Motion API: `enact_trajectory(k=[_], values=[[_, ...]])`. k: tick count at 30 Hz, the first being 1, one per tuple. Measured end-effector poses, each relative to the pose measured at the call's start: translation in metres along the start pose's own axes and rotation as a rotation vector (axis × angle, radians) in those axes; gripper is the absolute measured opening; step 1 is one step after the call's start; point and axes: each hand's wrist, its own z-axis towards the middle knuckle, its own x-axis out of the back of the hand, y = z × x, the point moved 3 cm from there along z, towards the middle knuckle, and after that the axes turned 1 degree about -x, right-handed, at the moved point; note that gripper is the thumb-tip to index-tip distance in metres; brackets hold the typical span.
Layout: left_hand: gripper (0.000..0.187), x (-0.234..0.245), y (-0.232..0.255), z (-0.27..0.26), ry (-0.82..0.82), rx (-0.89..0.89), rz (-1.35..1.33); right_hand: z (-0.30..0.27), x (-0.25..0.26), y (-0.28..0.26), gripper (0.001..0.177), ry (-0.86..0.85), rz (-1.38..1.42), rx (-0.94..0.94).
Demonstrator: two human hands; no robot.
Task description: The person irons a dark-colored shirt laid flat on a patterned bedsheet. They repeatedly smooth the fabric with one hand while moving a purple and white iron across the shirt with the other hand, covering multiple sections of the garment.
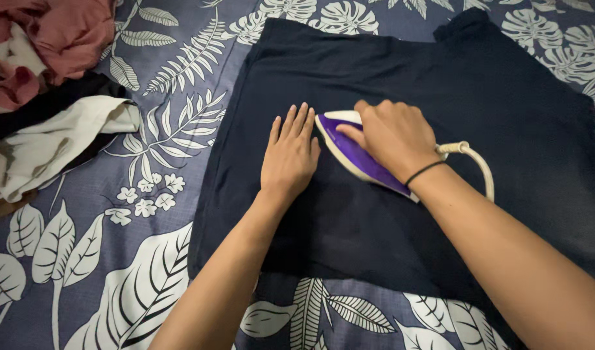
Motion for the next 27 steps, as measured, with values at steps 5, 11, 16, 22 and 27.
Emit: enact_trajectory(k=[5, 11, 16, 22, 27], values=[[0.054, 0.005, 0.003, -0.002, 0.036, -0.027, 0.013, 0.027, -0.015, 0.010, 0.052, 0.118, -0.089, 0.004], [0.053, 0.008, 0.003, -0.004, 0.053, -0.012, -0.020, 0.056, -0.030, 0.041, 0.049, 0.195, -0.146, -0.030], [0.053, 0.010, 0.005, -0.004, 0.061, 0.000, -0.029, 0.059, -0.033, 0.065, 0.048, 0.075, -0.093, -0.169], [0.053, 0.011, 0.006, -0.002, 0.060, -0.001, -0.029, 0.045, -0.010, 0.066, 0.056, -0.235, 0.077, -0.181], [0.051, 0.012, 0.006, -0.005, 0.063, -0.020, -0.032, 0.015, 0.017, 0.049, 0.062, -0.391, 0.213, -0.170]])
